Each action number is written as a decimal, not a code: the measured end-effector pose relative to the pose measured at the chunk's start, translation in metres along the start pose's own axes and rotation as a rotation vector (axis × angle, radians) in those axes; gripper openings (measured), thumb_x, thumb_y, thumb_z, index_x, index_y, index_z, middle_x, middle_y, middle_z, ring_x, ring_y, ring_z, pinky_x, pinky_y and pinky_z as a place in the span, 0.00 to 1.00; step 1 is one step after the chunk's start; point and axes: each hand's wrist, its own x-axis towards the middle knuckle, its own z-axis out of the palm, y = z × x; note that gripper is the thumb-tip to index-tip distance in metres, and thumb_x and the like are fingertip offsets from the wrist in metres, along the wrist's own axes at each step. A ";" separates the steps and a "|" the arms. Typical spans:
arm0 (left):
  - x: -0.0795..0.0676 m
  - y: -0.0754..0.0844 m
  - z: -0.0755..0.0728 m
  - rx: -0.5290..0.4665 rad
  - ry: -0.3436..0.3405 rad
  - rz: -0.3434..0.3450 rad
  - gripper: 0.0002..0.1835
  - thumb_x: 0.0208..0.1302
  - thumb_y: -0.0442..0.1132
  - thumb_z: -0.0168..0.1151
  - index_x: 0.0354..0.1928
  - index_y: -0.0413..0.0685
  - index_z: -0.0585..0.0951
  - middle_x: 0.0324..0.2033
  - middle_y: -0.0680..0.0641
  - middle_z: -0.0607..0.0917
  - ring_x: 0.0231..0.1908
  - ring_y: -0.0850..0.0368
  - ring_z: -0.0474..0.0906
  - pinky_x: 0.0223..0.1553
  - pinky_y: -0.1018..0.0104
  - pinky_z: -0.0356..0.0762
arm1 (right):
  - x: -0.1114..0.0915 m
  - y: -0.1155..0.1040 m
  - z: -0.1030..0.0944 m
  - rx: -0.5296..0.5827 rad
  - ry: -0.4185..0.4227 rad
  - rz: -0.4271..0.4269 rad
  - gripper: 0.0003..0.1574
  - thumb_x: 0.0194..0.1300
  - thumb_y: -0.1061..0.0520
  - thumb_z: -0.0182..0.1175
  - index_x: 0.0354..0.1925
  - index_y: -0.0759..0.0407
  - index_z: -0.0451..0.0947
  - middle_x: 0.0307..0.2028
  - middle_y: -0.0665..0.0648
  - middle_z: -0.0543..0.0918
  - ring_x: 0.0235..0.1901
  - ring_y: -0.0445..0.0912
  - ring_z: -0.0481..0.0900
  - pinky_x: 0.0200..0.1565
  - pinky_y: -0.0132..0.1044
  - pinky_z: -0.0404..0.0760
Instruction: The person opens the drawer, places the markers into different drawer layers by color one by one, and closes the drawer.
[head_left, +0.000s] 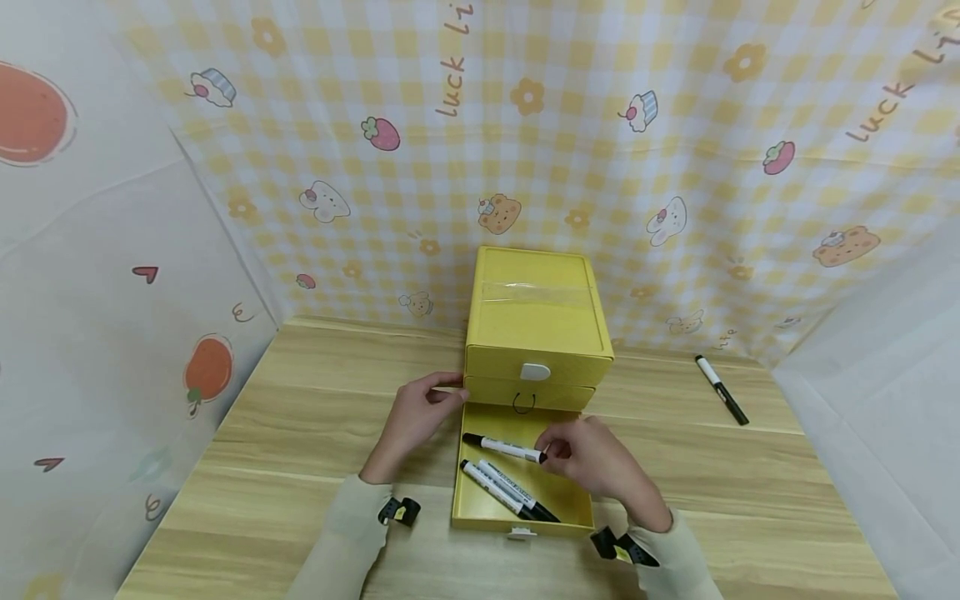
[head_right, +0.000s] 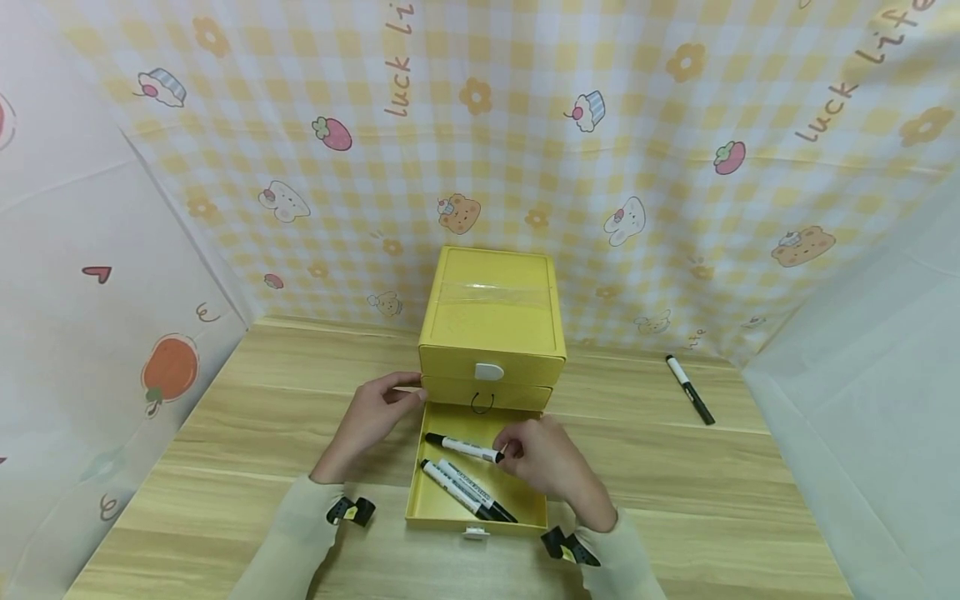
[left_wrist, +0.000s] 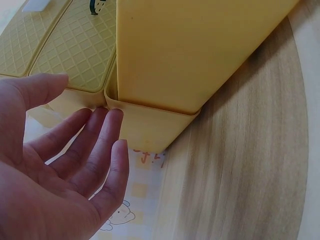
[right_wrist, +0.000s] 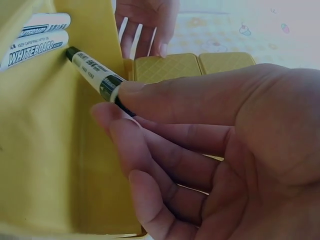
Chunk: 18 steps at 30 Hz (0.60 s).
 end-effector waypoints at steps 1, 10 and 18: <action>0.000 0.000 0.000 0.000 0.000 0.000 0.20 0.74 0.41 0.73 0.64 0.44 0.88 0.54 0.46 0.92 0.49 0.51 0.92 0.50 0.52 0.89 | 0.000 0.001 0.000 -0.002 -0.009 -0.001 0.07 0.67 0.68 0.75 0.42 0.58 0.91 0.31 0.42 0.89 0.31 0.34 0.84 0.36 0.32 0.85; 0.000 0.000 0.000 0.001 -0.003 0.001 0.21 0.74 0.42 0.72 0.64 0.43 0.88 0.54 0.44 0.92 0.50 0.50 0.92 0.50 0.51 0.89 | -0.001 0.004 0.000 -0.019 -0.067 0.005 0.09 0.67 0.69 0.72 0.44 0.59 0.91 0.32 0.42 0.89 0.32 0.34 0.85 0.38 0.33 0.85; -0.001 -0.001 0.000 -0.001 -0.007 0.005 0.20 0.75 0.42 0.72 0.64 0.41 0.88 0.52 0.42 0.92 0.49 0.49 0.92 0.48 0.53 0.89 | -0.002 0.004 -0.002 -0.018 -0.077 -0.001 0.09 0.68 0.69 0.71 0.46 0.63 0.91 0.32 0.42 0.89 0.33 0.34 0.85 0.40 0.34 0.85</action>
